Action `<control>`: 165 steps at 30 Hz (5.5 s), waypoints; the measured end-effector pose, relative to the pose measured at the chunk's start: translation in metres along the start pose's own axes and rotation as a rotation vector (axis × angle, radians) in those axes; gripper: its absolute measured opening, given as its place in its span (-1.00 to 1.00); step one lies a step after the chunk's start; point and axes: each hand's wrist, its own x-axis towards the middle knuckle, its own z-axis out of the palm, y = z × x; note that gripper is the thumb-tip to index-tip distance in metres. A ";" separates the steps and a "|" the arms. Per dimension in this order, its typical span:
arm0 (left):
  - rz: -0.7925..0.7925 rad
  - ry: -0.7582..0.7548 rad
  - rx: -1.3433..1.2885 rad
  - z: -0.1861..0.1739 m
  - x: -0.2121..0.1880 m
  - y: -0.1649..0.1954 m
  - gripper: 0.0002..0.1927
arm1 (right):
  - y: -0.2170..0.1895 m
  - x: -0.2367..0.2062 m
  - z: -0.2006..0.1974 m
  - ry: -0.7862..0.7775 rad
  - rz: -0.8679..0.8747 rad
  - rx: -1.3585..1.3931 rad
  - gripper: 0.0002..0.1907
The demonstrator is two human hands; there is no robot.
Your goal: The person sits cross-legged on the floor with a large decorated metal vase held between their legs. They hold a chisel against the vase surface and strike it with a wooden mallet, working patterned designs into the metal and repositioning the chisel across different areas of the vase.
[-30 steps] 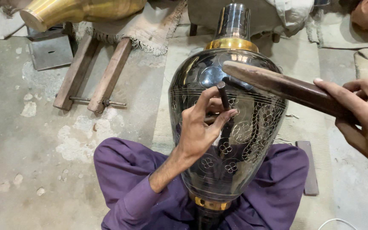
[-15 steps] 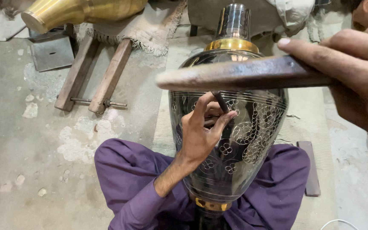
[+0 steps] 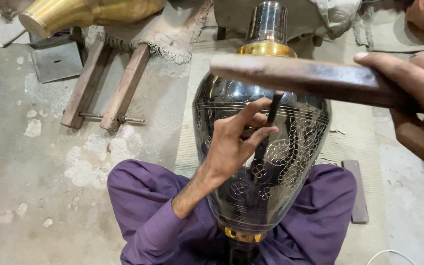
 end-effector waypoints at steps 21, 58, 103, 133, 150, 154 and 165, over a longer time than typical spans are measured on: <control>0.222 -0.481 0.168 -0.010 0.038 0.001 -0.41 | 0.014 -0.115 0.088 0.311 0.268 0.174 -0.60; 0.417 -0.875 0.563 -0.018 0.057 0.026 -0.54 | -0.004 -0.194 0.205 0.721 0.427 0.591 -0.62; 0.204 -0.505 0.236 -0.003 0.047 -0.002 -0.37 | 0.017 -0.140 0.109 0.387 0.374 0.403 -0.56; -0.021 -0.067 0.095 0.002 0.006 0.010 -0.45 | 0.041 -0.052 0.031 -0.017 0.133 0.167 -0.14; -0.028 0.239 0.026 0.024 -0.015 0.002 -0.41 | -0.004 0.005 -0.017 0.151 -0.170 0.119 -0.17; 0.005 0.258 0.066 0.025 -0.015 0.003 -0.42 | -0.017 0.021 -0.029 -0.010 -0.256 -0.132 -0.18; -0.003 0.110 0.026 0.013 -0.003 0.009 -0.49 | -0.011 0.007 -0.012 0.064 -0.087 0.100 -0.21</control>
